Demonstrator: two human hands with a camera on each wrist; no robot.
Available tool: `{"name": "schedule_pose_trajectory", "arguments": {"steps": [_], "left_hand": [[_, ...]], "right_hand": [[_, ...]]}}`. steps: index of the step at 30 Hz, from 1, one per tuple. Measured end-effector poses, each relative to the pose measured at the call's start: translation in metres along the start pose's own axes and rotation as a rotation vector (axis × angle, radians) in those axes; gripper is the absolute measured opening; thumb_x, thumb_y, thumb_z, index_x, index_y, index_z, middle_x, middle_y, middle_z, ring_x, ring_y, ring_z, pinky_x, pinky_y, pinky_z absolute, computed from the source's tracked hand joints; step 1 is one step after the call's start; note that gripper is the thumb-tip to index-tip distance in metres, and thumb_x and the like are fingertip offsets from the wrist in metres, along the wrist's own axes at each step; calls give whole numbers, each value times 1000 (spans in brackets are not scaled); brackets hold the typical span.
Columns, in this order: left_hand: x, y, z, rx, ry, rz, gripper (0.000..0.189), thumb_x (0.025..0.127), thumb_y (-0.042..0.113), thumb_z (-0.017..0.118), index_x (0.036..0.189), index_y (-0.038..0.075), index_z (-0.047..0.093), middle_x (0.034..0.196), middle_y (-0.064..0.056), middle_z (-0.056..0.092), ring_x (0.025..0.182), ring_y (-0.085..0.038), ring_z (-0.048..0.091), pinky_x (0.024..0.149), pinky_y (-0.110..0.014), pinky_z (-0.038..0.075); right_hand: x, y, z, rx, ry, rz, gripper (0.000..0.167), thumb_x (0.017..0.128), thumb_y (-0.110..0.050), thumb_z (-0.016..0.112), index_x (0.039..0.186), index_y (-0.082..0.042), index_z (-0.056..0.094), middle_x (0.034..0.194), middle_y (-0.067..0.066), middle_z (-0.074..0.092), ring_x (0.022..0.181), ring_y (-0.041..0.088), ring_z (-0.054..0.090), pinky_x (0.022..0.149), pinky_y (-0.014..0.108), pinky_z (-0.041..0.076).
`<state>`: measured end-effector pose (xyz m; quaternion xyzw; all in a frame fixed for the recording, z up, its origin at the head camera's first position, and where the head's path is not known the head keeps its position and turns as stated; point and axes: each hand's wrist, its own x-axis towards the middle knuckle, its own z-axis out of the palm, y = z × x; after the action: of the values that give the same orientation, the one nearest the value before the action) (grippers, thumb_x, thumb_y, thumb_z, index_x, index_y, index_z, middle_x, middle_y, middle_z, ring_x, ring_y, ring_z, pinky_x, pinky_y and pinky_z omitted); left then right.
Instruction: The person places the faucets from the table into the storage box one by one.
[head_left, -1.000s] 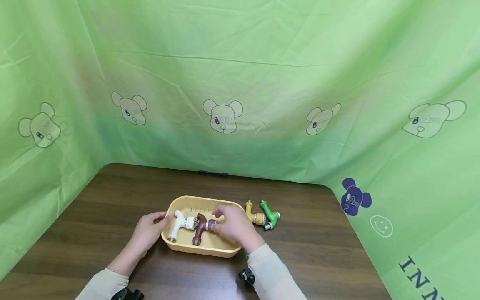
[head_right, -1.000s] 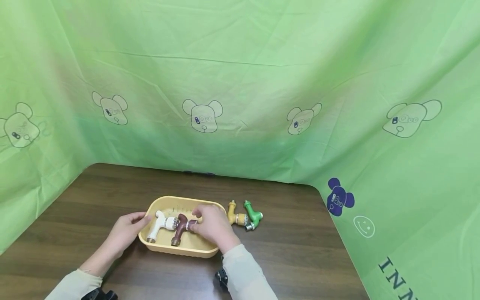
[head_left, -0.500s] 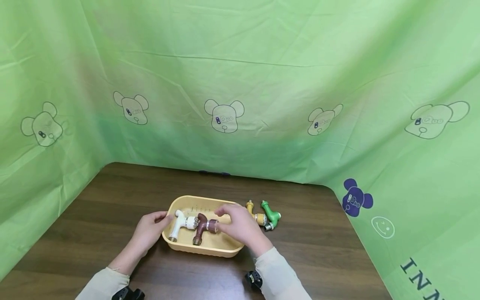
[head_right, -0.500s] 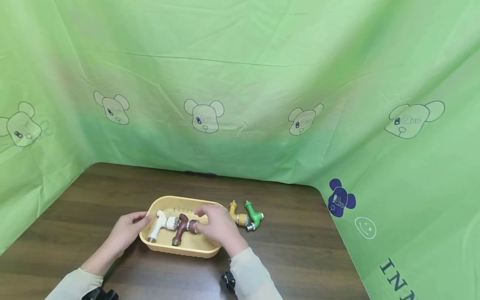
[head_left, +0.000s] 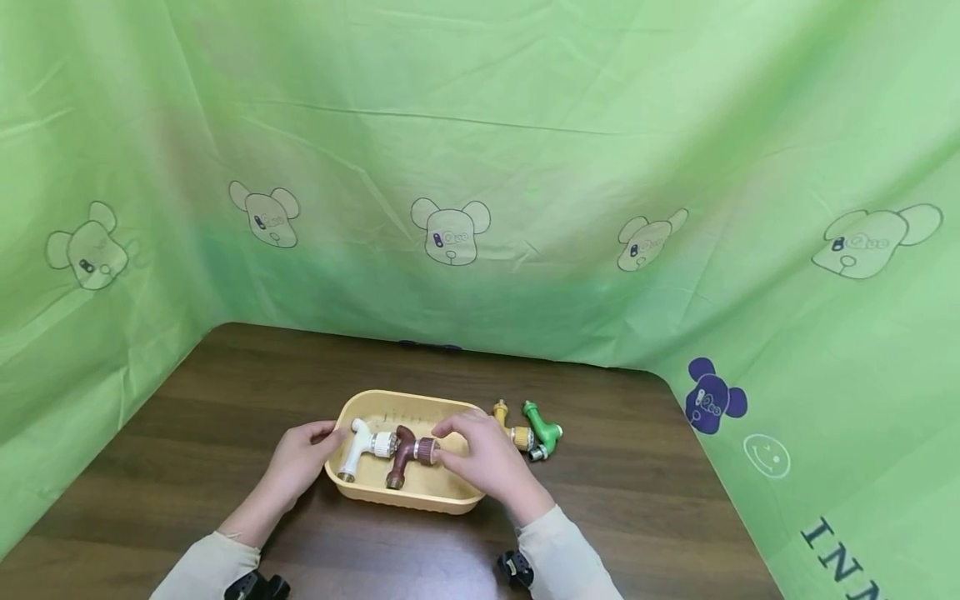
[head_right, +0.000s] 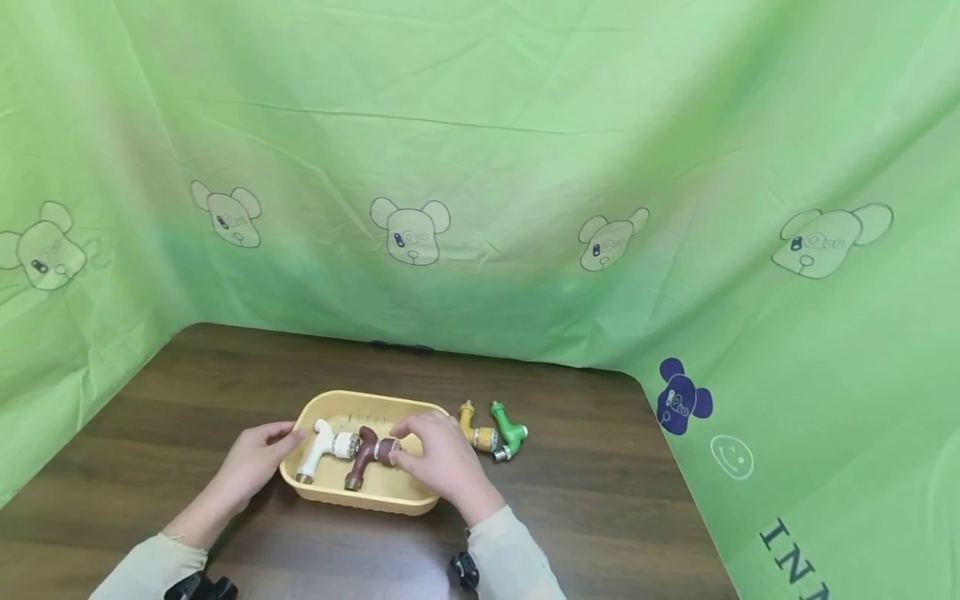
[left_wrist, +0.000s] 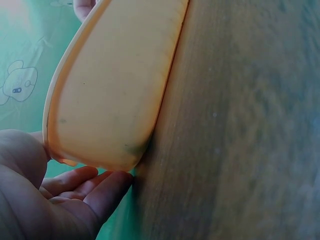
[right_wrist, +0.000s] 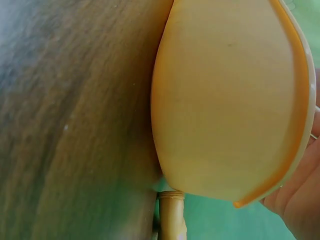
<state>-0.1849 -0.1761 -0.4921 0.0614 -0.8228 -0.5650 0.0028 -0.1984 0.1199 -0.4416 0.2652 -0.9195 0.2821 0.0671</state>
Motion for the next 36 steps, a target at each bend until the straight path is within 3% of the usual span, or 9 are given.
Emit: {"name": "schedule_pose_trajectory", "arguments": {"steps": [15,28,36], "left_hand": [[-2,1,2,22,2,0,45,102,28,65,130,-7,65,125,-21,70,116,-28,63,84,-23,52],[-1,-3,-2,-3,-6,-12,49,102,31,66,132,-8,63,125,-22,69,115,-26,63,80,-18,51],[-2,-4,-2,-29,-25,-29,55,101,37,67,134,-6,62,128,-21,68,113,-22,63,79,-18,51]], "right_hand": [[-10,5,-8,30,2,-22,23,88,-28,82,107,-19,74,113,-7,73,117,19,61,105,49,45],[-7,6,-13,44,2,-54,25,88,-26,82,109,-18,74,112,-7,74,116,19,60,106,49,42],[-9,13,-24,31,39,-74,25,86,-26,84,109,-21,74,111,-7,73,118,20,61,119,54,32]]}}
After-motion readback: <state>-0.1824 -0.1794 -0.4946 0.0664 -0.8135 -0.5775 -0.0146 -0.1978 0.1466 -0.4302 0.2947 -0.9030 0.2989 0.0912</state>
